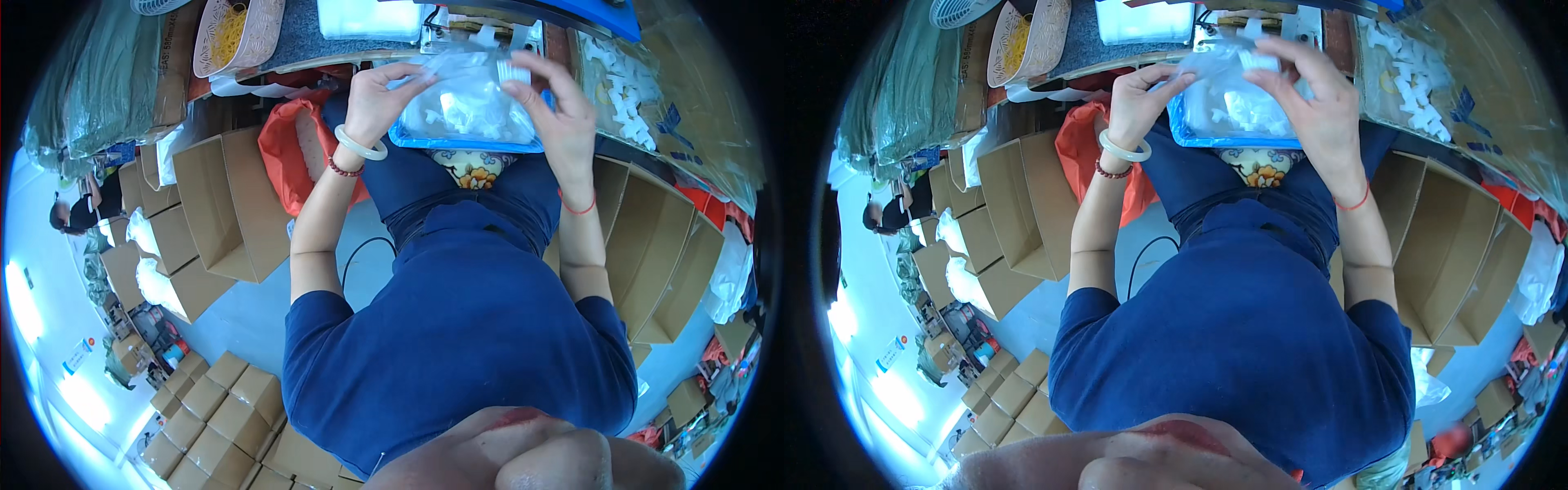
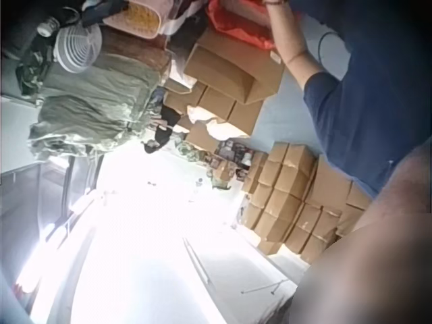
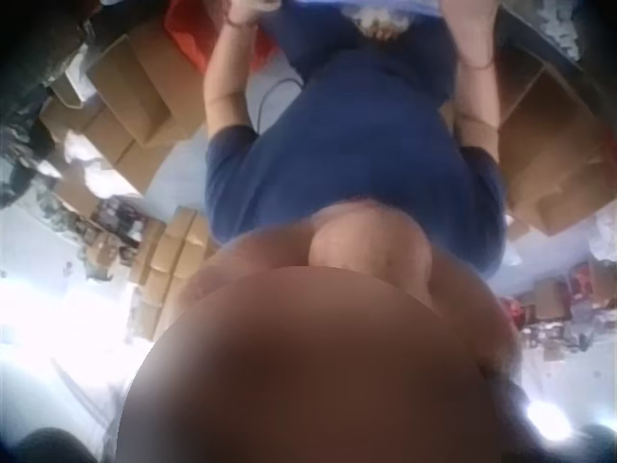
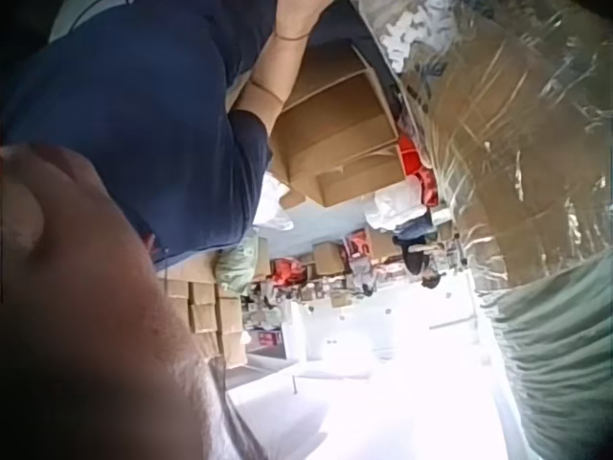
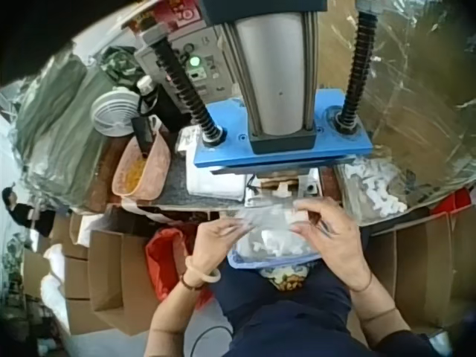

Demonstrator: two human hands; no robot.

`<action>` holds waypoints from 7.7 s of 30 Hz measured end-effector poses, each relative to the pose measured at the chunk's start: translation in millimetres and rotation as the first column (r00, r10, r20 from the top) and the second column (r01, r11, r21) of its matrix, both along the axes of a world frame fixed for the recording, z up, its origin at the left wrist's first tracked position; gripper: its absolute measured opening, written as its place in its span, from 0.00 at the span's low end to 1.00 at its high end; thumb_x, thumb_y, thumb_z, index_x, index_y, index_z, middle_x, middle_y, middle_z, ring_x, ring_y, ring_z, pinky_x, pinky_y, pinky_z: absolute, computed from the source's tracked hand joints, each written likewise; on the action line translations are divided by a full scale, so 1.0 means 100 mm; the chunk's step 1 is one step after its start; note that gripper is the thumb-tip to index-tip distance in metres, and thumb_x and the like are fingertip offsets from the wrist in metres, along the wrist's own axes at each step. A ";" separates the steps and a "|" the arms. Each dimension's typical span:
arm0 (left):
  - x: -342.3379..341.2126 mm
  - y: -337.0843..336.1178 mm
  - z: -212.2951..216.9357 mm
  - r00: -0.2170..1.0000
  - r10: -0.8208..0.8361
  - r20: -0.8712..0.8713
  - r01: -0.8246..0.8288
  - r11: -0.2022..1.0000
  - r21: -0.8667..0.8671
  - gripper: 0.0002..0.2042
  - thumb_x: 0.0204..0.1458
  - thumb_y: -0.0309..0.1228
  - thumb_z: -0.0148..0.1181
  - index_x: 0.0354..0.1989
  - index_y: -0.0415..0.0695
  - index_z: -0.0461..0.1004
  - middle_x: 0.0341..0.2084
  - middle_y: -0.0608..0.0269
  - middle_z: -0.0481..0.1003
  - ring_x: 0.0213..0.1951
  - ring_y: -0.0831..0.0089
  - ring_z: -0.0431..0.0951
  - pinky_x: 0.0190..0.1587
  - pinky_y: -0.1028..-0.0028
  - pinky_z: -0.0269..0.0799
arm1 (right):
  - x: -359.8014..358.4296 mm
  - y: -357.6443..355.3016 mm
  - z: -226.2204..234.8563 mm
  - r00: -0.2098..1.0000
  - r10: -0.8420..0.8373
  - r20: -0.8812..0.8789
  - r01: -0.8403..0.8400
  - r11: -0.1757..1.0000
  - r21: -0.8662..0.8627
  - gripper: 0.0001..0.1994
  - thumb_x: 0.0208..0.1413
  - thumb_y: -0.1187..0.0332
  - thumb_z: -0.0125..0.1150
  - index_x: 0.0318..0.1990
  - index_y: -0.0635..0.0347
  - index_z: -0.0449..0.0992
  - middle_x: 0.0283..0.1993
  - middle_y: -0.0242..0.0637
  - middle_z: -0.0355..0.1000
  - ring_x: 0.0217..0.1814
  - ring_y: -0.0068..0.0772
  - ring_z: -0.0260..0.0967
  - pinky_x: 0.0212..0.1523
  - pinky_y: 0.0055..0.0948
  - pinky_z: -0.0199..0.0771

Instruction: The recorder is packing small white items into plastic bags and sealing them with a machine.

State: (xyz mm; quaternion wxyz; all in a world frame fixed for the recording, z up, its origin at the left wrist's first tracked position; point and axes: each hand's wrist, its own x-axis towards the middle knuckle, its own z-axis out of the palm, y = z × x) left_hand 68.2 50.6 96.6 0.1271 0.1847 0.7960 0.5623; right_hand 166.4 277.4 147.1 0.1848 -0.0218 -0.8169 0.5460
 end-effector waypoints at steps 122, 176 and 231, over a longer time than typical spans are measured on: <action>-0.31 0.52 -0.40 0.777 -0.253 0.576 0.137 0.962 0.236 0.15 0.58 0.33 0.61 0.47 0.34 0.76 0.41 0.54 0.80 0.41 0.66 0.83 0.45 0.67 0.80 | -0.22 1.44 -1.07 0.920 -0.377 -0.107 0.283 0.450 0.847 0.13 0.62 0.64 0.55 0.53 0.52 0.75 0.43 0.45 0.77 0.43 0.55 0.73 0.44 0.44 0.73; -0.97 0.01 -0.65 0.657 0.209 -0.724 -0.374 0.924 -0.073 0.16 0.57 0.36 0.62 0.50 0.40 0.77 0.43 0.52 0.80 0.43 0.58 0.81 0.48 0.63 0.74 | 0.01 1.03 -0.67 0.824 -0.561 0.085 0.355 0.626 0.694 0.13 0.63 0.62 0.55 0.47 0.61 0.74 0.47 0.52 0.75 0.48 0.56 0.73 0.46 0.41 0.74; 0.21 0.12 -0.08 0.998 -0.011 0.057 0.007 0.998 0.069 0.10 0.51 0.32 0.69 0.37 0.39 0.83 0.28 0.65 0.82 0.29 0.86 0.75 0.33 0.82 0.69 | 0.09 0.07 -0.20 0.998 0.068 -0.002 -0.068 0.997 0.029 0.11 0.56 0.74 0.66 0.46 0.63 0.80 0.44 0.33 0.77 0.45 0.22 0.72 0.46 0.20 0.70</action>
